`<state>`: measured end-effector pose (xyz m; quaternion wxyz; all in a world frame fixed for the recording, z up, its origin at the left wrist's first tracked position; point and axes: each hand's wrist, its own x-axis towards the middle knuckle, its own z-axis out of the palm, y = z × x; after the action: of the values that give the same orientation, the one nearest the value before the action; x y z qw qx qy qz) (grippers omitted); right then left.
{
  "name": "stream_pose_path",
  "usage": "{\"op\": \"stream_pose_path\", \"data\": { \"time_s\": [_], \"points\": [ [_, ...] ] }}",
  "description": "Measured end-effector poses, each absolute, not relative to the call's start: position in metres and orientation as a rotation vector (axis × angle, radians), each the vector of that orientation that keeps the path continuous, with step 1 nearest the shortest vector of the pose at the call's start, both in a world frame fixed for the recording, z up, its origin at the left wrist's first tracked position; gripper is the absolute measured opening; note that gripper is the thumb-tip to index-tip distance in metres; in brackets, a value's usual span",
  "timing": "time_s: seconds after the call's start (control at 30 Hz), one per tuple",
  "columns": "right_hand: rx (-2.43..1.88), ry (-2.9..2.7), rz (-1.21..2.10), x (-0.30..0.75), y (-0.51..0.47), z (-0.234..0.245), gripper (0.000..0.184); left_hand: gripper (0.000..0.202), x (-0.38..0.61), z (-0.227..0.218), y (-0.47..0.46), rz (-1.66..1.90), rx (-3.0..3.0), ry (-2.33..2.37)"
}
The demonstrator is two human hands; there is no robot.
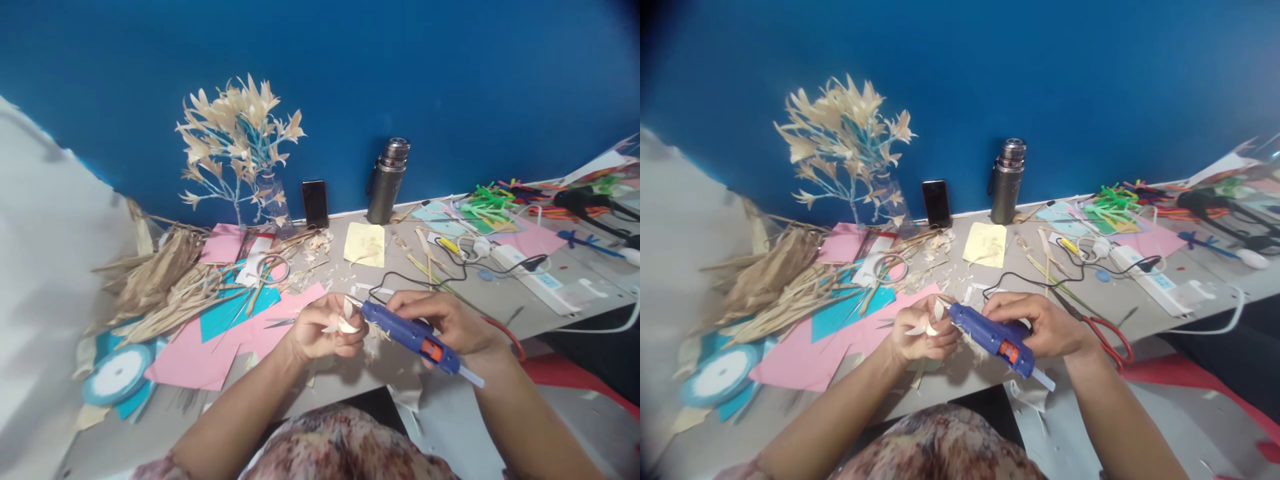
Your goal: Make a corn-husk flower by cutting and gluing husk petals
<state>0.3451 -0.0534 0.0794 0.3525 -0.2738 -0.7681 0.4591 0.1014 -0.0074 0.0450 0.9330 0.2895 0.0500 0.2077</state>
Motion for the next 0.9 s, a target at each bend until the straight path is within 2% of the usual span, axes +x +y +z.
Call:
{"op": "stream_pose_path", "data": {
  "time_s": [0.27,0.37,0.47,0.63,0.77,0.9],
  "points": [
    [-0.726,-1.961,1.164,0.353,-0.058,0.08,0.035,0.024,0.102,0.044,-0.01,0.461,0.563,0.075],
    [-0.759,-1.996,1.059,0.359,-0.054,0.077,0.034,0.025,0.101,0.043,-0.01,0.463,0.56,0.082],
    [-1.058,-2.074,0.812,0.367,-0.038,0.066,0.03,0.025,0.101,0.043,-0.01,0.466,0.572,0.074],
    [-1.9,-2.328,0.254,0.378,0.005,0.033,0.022,0.015,0.099,0.05,-0.009,0.587,0.619,0.128],
    [-1.942,-2.356,0.214,0.381,0.027,0.014,0.018,0.009,0.097,0.058,-0.007,0.749,0.643,0.229],
    [-1.892,-2.365,0.209,0.381,0.028,0.009,0.029,0.013,0.095,0.059,-0.006,0.799,0.61,0.235]
  ]
}}
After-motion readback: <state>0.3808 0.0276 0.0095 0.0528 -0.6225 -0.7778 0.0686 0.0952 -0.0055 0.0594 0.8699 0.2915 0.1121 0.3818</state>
